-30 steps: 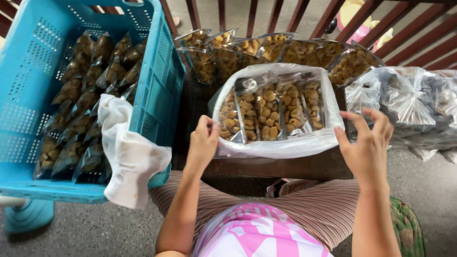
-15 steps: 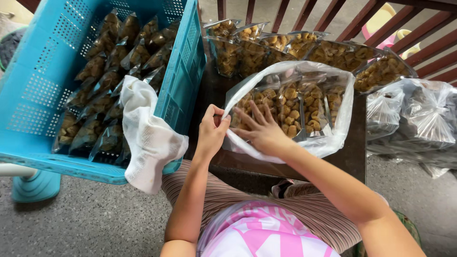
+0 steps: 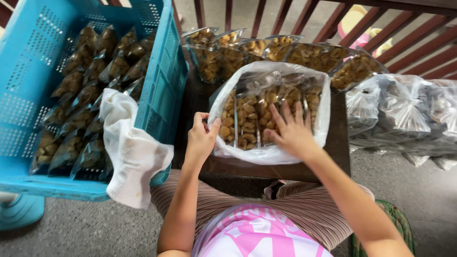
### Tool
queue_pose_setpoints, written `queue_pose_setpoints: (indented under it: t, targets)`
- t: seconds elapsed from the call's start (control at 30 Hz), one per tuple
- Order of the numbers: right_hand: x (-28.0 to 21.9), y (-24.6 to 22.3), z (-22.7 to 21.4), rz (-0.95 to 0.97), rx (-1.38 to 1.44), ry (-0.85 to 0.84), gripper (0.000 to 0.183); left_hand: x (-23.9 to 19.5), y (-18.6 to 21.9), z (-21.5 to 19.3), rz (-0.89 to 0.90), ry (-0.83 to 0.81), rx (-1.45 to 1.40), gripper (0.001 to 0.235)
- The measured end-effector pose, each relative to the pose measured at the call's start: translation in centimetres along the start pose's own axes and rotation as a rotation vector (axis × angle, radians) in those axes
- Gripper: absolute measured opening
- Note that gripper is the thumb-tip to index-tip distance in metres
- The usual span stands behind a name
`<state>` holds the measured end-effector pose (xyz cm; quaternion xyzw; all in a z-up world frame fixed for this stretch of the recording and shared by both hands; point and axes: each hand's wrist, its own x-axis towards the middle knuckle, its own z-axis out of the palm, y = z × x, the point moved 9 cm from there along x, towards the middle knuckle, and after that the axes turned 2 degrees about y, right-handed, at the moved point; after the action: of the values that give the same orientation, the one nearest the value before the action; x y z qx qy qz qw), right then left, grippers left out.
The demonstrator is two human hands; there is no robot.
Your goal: The person sits on the floor and packs small transparent bags of snacks into a larger white plastic bag. They arrange the small bags neatly inside the larger bag and then tie the top of the larger bag to secure the contents.
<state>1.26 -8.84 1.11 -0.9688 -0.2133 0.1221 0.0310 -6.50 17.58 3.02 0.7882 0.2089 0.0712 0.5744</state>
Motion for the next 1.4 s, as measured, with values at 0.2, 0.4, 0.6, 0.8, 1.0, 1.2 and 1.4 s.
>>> queue_pose_setpoints:
  t: [0.2,0.4,0.6,0.8,1.0,1.2,1.4]
  targets:
    - [-2.7,0.1,3.1,0.008,0.082,0.175,0.082,0.3,0.2,0.0,0.090,0.073,-0.179,0.017]
    - [-4.0,7.6,0.0,0.238,1.084,0.275,0.071,-0.4,1.9,-1.7,0.098,0.124,0.118,0.024]
    - [-5.0,15.5,-4.1,0.384,0.475,0.704,0.043,-3.3,10.6,8.1,0.921,0.213,0.546,0.042]
    - [0.7,18.9,1.4,0.262,1.815,0.401,0.022,-1.6,11.8,29.6,1.187,-0.510,0.691,0.044]
    - [-1.4,21.0,0.6,0.157,2.115,0.432,0.019,-0.8,5.0,32.6,1.278,-0.809,0.738,0.028]
    - [-1.1,18.2,-0.4,0.083,2.205,0.384,0.019,-2.1,4.1,30.3,1.394,-0.809,0.747,0.035]
    - [-4.2,18.3,-0.9,0.511,2.028,0.284,0.044,-2.7,10.6,24.3,1.391,-0.491,0.676,0.026]
